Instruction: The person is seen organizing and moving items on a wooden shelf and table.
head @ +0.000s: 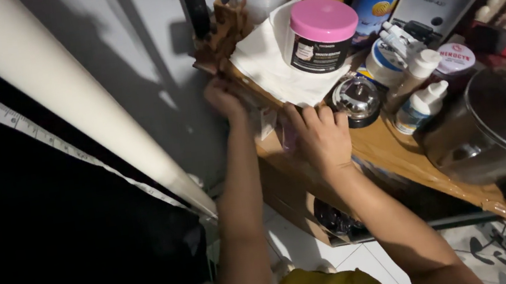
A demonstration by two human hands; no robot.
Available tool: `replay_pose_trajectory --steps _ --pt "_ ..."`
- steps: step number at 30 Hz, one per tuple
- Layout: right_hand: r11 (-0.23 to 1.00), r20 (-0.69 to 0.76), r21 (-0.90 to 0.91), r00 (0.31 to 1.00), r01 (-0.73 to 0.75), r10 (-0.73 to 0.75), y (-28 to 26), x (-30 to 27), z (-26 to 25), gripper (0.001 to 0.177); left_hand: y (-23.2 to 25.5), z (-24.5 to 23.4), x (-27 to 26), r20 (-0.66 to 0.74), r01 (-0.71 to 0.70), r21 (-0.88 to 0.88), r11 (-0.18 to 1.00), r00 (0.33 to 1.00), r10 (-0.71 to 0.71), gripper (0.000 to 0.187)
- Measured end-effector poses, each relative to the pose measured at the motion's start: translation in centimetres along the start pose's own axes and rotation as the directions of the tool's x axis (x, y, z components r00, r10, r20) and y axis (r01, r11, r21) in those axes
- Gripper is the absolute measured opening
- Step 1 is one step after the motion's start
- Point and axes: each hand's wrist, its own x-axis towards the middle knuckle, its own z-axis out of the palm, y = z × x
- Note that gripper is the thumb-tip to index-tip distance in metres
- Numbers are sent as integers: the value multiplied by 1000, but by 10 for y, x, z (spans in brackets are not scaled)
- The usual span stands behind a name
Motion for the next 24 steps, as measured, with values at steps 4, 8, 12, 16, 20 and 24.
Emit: replay_pose_trajectory --steps 4,8,12,16,20,24 --pt "999 18 -33 1000 9 -9 0 2 -2 49 203 69 -15 -345 -159 153 975 916 203 25" --pt "1000 -22 0 1000 13 -13 2 0 -2 49 304 124 -16 -88 -524 256 813 824 559 39" --pt "1000 30 -1 999 19 -19 3 0 -7 47 328 170 23 47 -432 666 608 838 544 59" --pt "999 -31 -8 999 43 -43 7 1 -11 53 295 197 88 90 -389 673 629 887 452 70" --pt "990 -7 139 1000 29 -28 11 12 -33 65 238 202 145 90 -261 664 701 958 271 57" --pt "999 46 4 998 34 -35 10 1 -4 48 241 193 138 151 -210 626 751 978 146 46"
